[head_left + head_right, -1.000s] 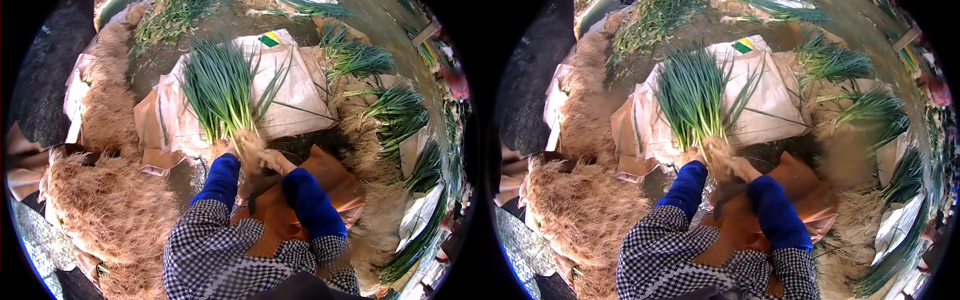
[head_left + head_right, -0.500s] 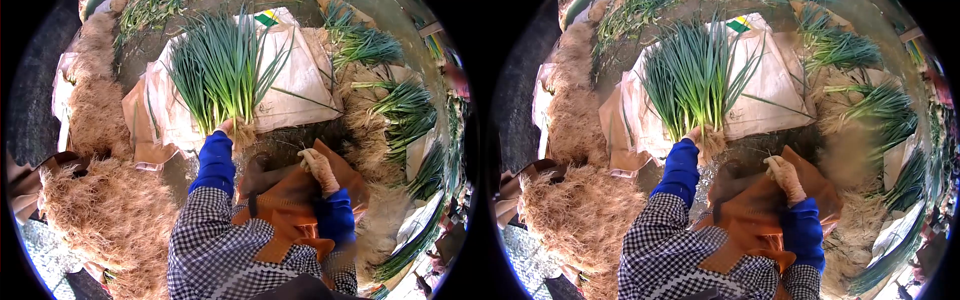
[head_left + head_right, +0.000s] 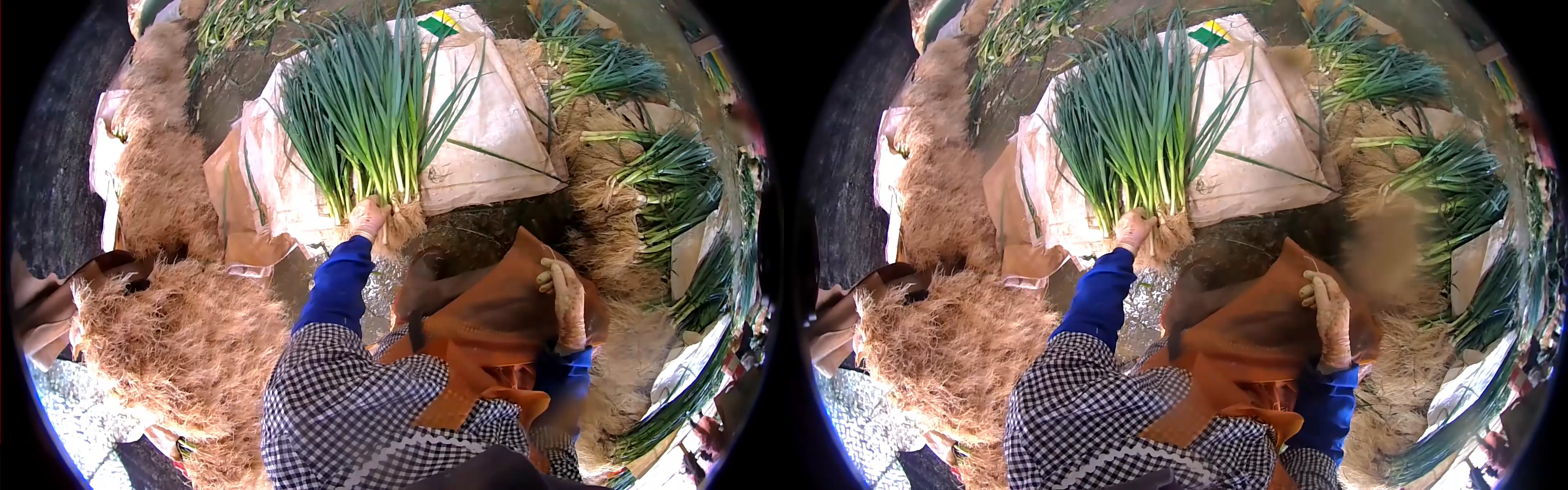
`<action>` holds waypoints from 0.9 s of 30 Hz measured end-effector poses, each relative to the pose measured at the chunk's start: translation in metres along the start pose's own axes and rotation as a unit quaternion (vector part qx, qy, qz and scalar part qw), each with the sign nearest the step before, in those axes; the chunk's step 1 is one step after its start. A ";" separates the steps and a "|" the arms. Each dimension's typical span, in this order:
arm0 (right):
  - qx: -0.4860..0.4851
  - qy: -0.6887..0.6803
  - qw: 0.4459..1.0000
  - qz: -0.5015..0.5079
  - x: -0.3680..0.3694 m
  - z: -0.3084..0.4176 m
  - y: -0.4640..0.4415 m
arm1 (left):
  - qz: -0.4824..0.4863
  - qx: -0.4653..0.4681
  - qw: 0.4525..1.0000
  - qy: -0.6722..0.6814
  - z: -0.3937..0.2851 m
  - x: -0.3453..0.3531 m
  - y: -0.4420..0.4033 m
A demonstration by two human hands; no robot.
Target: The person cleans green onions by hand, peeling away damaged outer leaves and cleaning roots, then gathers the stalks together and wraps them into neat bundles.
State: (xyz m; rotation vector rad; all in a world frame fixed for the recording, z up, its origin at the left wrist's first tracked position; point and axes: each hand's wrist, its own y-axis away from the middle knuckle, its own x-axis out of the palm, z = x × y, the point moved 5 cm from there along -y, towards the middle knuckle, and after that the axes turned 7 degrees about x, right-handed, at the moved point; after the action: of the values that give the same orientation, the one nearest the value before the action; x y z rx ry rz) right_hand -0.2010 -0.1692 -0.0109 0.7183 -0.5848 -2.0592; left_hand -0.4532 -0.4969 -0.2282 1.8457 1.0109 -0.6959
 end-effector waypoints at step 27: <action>-0.063 0.101 0.718 -0.686 -0.293 -0.154 0.247 | 0.156 0.401 0.857 -0.283 -0.187 0.038 -0.051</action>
State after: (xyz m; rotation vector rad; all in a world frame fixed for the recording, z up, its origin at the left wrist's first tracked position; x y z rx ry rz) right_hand 0.1812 -0.0738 0.1134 1.5528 0.4576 -3.1919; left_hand -0.4672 -0.3020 -0.1971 2.1913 -0.0146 -1.4905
